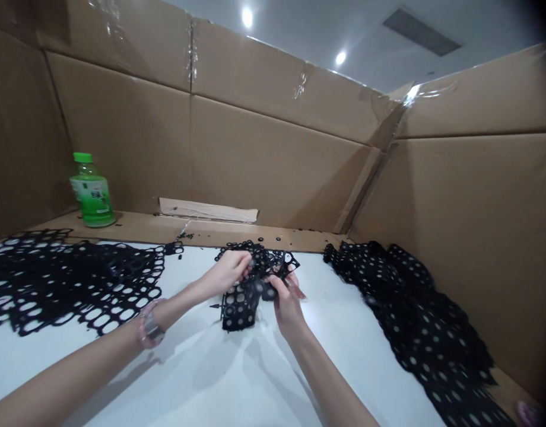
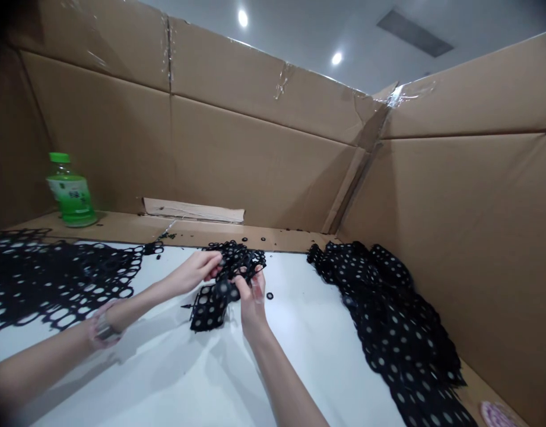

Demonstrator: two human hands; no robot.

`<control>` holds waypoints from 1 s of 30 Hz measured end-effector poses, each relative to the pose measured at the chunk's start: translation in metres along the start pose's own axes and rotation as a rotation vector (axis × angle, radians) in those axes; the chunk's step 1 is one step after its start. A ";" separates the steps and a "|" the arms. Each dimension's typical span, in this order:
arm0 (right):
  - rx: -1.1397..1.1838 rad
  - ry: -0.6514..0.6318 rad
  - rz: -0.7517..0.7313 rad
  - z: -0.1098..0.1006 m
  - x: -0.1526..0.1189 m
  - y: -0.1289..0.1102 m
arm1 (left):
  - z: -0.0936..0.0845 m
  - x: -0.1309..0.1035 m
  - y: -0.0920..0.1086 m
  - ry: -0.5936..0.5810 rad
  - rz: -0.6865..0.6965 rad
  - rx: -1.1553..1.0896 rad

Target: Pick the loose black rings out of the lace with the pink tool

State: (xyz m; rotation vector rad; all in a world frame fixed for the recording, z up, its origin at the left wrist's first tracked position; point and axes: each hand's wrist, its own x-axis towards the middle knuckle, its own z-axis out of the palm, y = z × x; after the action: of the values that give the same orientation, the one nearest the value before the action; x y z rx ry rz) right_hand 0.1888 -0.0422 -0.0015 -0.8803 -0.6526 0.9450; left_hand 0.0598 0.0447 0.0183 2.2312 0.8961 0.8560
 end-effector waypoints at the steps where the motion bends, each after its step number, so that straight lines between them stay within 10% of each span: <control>1: 0.064 -0.002 0.045 0.002 -0.001 -0.001 | -0.003 0.008 -0.009 0.041 -0.021 0.007; 10: 0.214 -0.119 0.176 0.004 -0.003 0.000 | 0.011 0.046 -0.030 0.130 0.167 0.068; 18: 0.291 -0.007 0.095 -0.003 0.007 -0.006 | -0.013 0.018 0.011 -0.383 0.181 -0.269; 26: 0.067 -0.243 0.104 -0.002 0.005 -0.010 | -0.022 0.013 0.025 -0.171 0.272 -0.206; 30: 0.022 -0.150 0.054 -0.002 0.007 -0.008 | -0.017 0.006 0.032 0.102 0.370 -0.021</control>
State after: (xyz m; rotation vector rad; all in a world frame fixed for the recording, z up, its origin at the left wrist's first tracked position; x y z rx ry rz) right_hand 0.1971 -0.0396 0.0052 -0.8163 -0.7480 1.0726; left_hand 0.0624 0.0345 0.0538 2.3905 0.5192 1.1476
